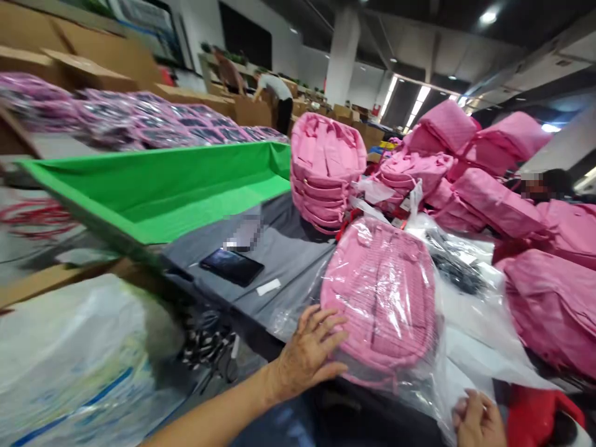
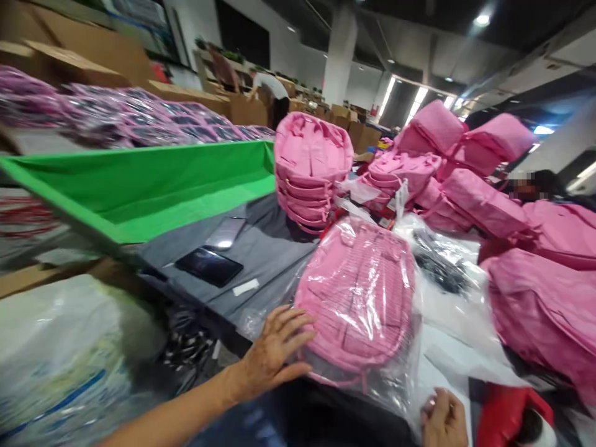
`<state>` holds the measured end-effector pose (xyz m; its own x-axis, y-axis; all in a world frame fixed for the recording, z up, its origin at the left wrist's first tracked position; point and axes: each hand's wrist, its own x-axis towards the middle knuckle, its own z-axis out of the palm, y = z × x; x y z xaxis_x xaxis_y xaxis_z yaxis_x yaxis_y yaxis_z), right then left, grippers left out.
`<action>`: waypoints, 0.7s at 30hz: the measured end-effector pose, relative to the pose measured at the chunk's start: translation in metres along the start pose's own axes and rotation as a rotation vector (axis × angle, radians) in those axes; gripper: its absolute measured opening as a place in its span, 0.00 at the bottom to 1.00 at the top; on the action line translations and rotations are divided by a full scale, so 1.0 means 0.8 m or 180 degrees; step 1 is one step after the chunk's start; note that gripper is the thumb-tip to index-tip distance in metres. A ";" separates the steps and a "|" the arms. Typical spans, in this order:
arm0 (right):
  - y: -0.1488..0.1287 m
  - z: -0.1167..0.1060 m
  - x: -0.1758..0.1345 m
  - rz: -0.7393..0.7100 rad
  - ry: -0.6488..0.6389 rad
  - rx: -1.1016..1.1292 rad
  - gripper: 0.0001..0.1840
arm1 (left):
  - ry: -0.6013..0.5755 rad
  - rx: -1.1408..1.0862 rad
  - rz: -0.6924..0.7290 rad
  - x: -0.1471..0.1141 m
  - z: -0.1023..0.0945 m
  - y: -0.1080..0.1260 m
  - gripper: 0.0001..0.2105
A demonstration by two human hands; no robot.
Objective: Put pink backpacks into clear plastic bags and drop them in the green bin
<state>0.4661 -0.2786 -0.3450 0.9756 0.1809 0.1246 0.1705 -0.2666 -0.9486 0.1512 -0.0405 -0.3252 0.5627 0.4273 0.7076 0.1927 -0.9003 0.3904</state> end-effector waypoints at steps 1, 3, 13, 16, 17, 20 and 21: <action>-0.009 0.001 -0.007 0.0066 0.0002 0.0112 0.35 | -0.0090 0.0095 0.0330 0.003 0.006 0.012 0.20; -0.027 0.007 -0.017 0.0083 -0.0024 0.0277 0.37 | -0.0170 0.0090 0.0454 0.010 0.014 0.029 0.20; -0.050 0.009 -0.034 -0.0094 -0.0019 0.0477 0.35 | -0.0979 -0.0113 0.0340 0.033 -0.005 0.036 0.05; -0.050 0.007 -0.037 -0.0042 -0.0014 0.0483 0.36 | -0.1160 -0.0460 0.0243 0.050 -0.011 0.037 0.07; -0.050 0.006 -0.036 -0.0009 -0.0009 0.0467 0.37 | -0.1231 -0.0583 0.0167 0.058 -0.010 0.036 0.08; -0.044 0.004 -0.030 0.0112 -0.0011 0.0350 0.41 | -0.1586 -0.1049 -0.0576 0.082 0.002 0.024 0.09; -0.042 0.004 -0.026 0.0153 -0.0037 0.0285 0.42 | -0.1686 -0.1170 -0.0859 0.088 0.009 0.019 0.10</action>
<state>0.4393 -0.2702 -0.3171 0.9806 0.1811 0.0755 0.1101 -0.1898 -0.9756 0.1992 -0.0248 -0.2737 0.8677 0.4497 0.2118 0.1491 -0.6418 0.7522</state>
